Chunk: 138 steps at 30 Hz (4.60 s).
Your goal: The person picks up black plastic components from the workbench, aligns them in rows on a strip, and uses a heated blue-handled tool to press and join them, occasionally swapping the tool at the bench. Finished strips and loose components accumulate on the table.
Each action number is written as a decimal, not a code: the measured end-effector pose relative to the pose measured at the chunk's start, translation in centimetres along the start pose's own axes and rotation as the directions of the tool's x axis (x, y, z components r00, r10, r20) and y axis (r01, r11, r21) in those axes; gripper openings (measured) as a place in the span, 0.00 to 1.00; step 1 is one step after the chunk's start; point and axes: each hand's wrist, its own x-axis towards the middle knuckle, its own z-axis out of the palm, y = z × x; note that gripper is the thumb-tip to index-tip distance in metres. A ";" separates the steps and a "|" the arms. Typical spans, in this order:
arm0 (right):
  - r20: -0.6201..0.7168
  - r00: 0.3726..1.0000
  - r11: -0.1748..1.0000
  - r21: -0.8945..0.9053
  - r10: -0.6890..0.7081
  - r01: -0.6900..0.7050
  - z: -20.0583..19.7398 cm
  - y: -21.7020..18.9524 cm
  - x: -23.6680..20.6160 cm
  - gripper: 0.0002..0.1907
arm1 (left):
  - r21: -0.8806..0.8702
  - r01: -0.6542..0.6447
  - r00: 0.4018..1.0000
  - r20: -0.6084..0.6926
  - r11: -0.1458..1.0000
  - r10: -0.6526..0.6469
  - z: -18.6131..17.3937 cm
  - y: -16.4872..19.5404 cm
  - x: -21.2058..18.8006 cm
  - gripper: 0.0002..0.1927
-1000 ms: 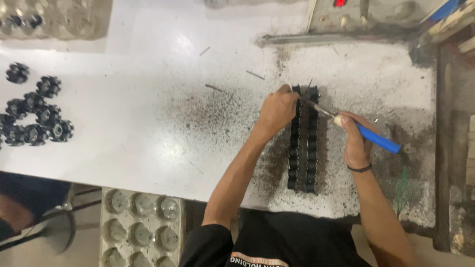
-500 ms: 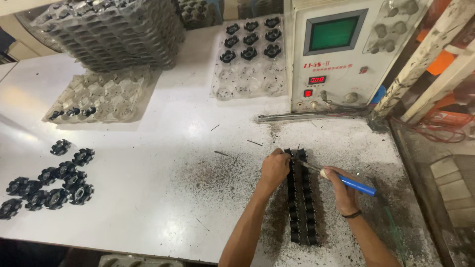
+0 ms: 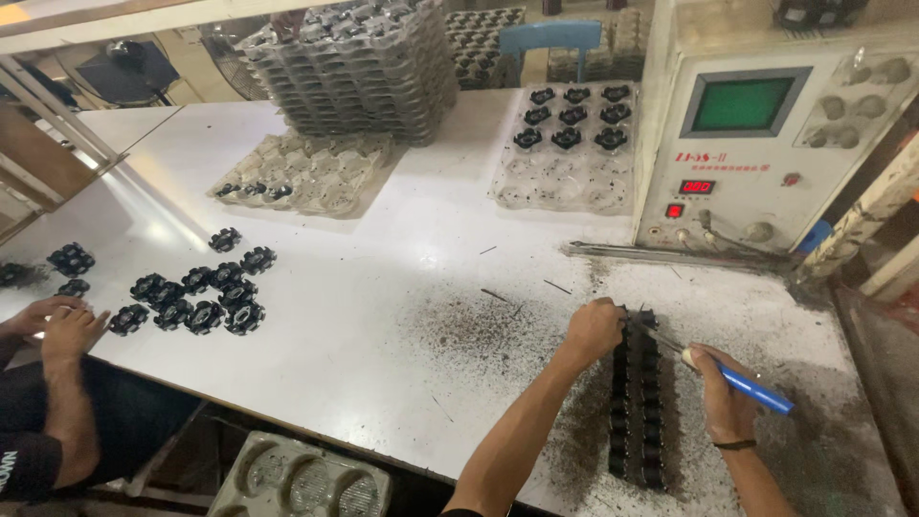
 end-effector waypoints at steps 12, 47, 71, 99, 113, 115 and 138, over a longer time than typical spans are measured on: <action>-0.008 1.000 1.000 0.000 -0.004 0.004 -0.1 0.7 -0.4 0.17 | -0.047 0.011 0.999 -0.045 0.999 -0.014 -0.2 0.8 -0.4 0.07; -0.017 0.999 0.999 0.032 0.030 -0.029 -0.8 -3.5 -1.3 0.14 | -0.113 -0.085 0.988 -0.139 0.990 0.069 -0.8 1.3 -1.4 0.04; -0.009 0.991 0.991 0.005 -0.136 0.136 -2.5 7.3 2.2 0.11 | -0.157 -0.049 0.935 -0.355 0.986 -0.011 -0.6 -0.8 1.8 0.10; -0.021 0.998 0.956 0.285 -0.066 0.069 -2.6 7.4 2.9 0.12 | -0.291 0.053 0.998 0.032 0.955 -0.046 2.7 -4.2 1.6 0.17; 0.029 0.999 0.990 0.137 0.040 -0.043 -2.0 -0.8 1.8 0.13 | -0.318 -0.101 0.991 -0.119 0.943 0.067 2.5 -3.8 1.2 0.10; 0.039 0.998 0.993 0.111 0.046 -0.050 -2.0 -1.2 1.6 0.13 | -0.261 -0.120 0.981 -0.176 0.958 0.075 1.6 -3.0 0.7 0.10; 0.119 0.983 0.977 0.144 0.143 -0.159 -0.9 -0.4 1.4 0.14 | -0.139 -0.007 1.000 0.012 0.990 0.008 -0.3 -1.5 0.9 0.09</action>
